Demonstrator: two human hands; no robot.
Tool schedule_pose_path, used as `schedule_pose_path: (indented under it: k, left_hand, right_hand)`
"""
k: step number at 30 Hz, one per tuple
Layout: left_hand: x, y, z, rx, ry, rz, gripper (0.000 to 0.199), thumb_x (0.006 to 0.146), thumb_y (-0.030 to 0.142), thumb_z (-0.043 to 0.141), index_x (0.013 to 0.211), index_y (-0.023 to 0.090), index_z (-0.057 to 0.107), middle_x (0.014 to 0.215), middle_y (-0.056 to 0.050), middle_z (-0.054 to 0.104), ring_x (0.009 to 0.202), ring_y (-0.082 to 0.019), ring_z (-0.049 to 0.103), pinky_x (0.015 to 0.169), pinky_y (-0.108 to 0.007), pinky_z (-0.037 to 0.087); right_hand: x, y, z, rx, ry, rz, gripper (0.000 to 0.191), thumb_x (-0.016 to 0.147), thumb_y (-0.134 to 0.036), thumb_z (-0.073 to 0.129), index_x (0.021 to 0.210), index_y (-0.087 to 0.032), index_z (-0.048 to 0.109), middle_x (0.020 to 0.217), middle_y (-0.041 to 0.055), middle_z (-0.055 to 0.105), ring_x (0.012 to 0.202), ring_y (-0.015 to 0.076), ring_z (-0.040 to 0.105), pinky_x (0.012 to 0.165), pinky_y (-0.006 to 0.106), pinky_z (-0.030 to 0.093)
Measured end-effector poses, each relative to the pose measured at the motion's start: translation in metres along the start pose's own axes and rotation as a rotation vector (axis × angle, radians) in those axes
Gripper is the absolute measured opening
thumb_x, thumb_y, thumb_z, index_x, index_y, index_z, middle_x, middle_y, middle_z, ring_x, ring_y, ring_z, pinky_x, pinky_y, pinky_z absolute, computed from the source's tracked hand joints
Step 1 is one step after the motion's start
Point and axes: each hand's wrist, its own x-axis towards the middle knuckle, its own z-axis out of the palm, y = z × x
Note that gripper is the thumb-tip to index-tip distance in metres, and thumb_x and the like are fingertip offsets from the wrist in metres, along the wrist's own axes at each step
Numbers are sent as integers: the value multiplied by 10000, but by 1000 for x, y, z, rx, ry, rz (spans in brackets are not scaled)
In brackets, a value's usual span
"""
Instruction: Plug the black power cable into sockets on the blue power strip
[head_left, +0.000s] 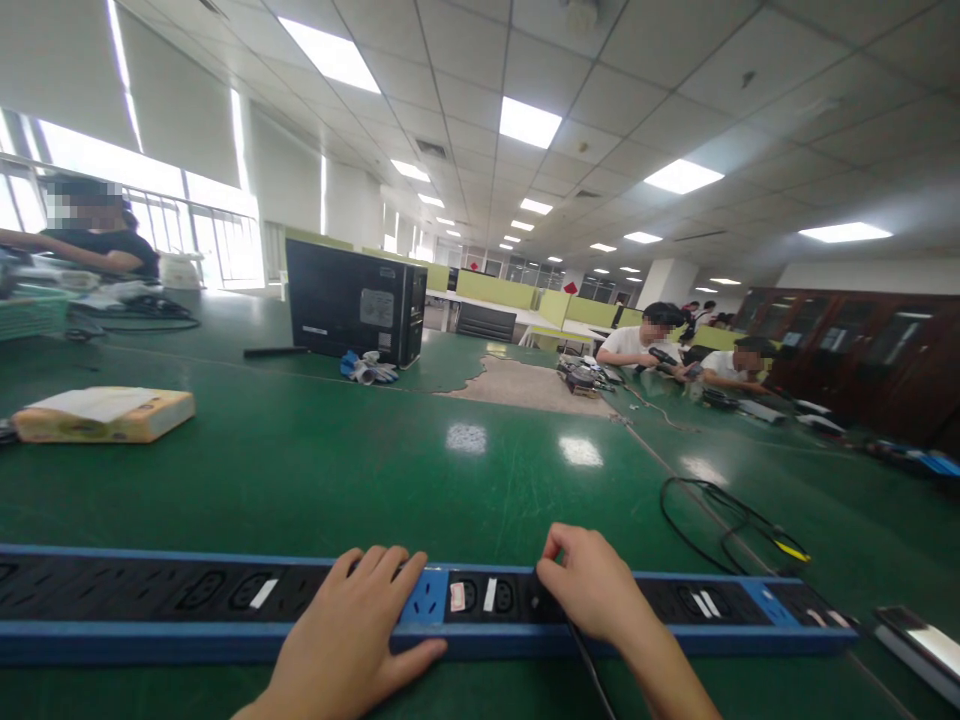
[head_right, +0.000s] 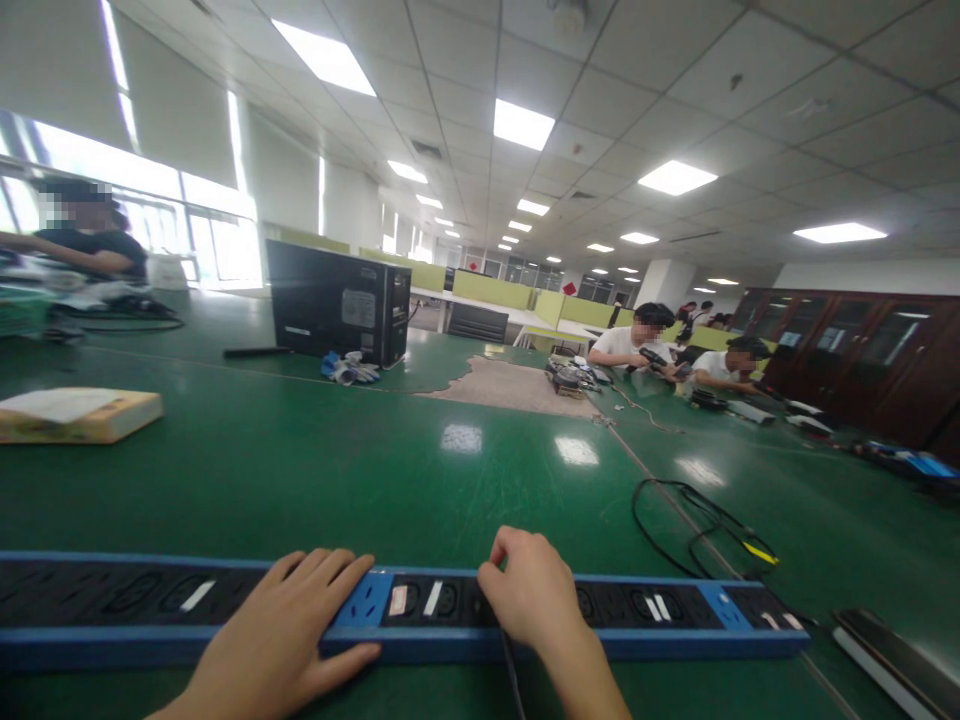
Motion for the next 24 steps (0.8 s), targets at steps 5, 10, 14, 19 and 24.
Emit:
schedule_pose_path:
  k: [5, 10, 14, 19, 24]
  left_hand:
    - [0, -2, 2, 0, 14, -4, 658, 755, 603, 595, 1300, 235, 583, 1270, -109, 603, 1156, -332, 516, 1050, -521, 310]
    - [-1, -2, 3, 5, 15, -2, 666, 762, 616, 583, 1305, 230, 580, 1266, -111, 605, 1150, -333, 518, 1048, -527, 311]
    - [-1, -2, 4, 7, 26, 4, 665, 753, 627, 590, 1292, 237, 592, 1255, -108, 613, 1141, -333, 525, 1041, -524, 322]
    - [0, -3, 3, 13, 24, -1, 671, 751, 634, 585, 1290, 235, 594, 1257, -109, 612, 1144, -332, 526, 1043, -520, 322]
    - [0, -2, 2, 14, 13, 1, 672, 761, 630, 576, 1303, 232, 584, 1264, -113, 608, 1146, -330, 524, 1041, -521, 320]
  right_hand:
    - [-8, -9, 5, -83, 33, 3, 94, 742, -272, 509, 731, -242, 597, 738, 43, 681, 714, 214, 615, 577, 279, 270]
    - [-15, -18, 7, -127, 22, 12, 106, 770, -268, 472, 792, -242, 572, 769, 58, 690, 736, 239, 634, 573, 293, 259]
    - [-14, -16, 7, -112, -11, 15, 107, 767, -269, 472, 808, -239, 566, 790, 59, 694, 751, 238, 638, 575, 290, 266]
    - [-11, -11, 9, -61, -2, 27, 109, 757, -288, 478, 818, -238, 553, 777, 50, 690, 721, 224, 624, 567, 281, 265]
    - [-10, -5, 9, -10, 23, -14, 65, 739, -268, 497, 742, -235, 553, 722, 25, 661, 693, 187, 594, 568, 266, 262]
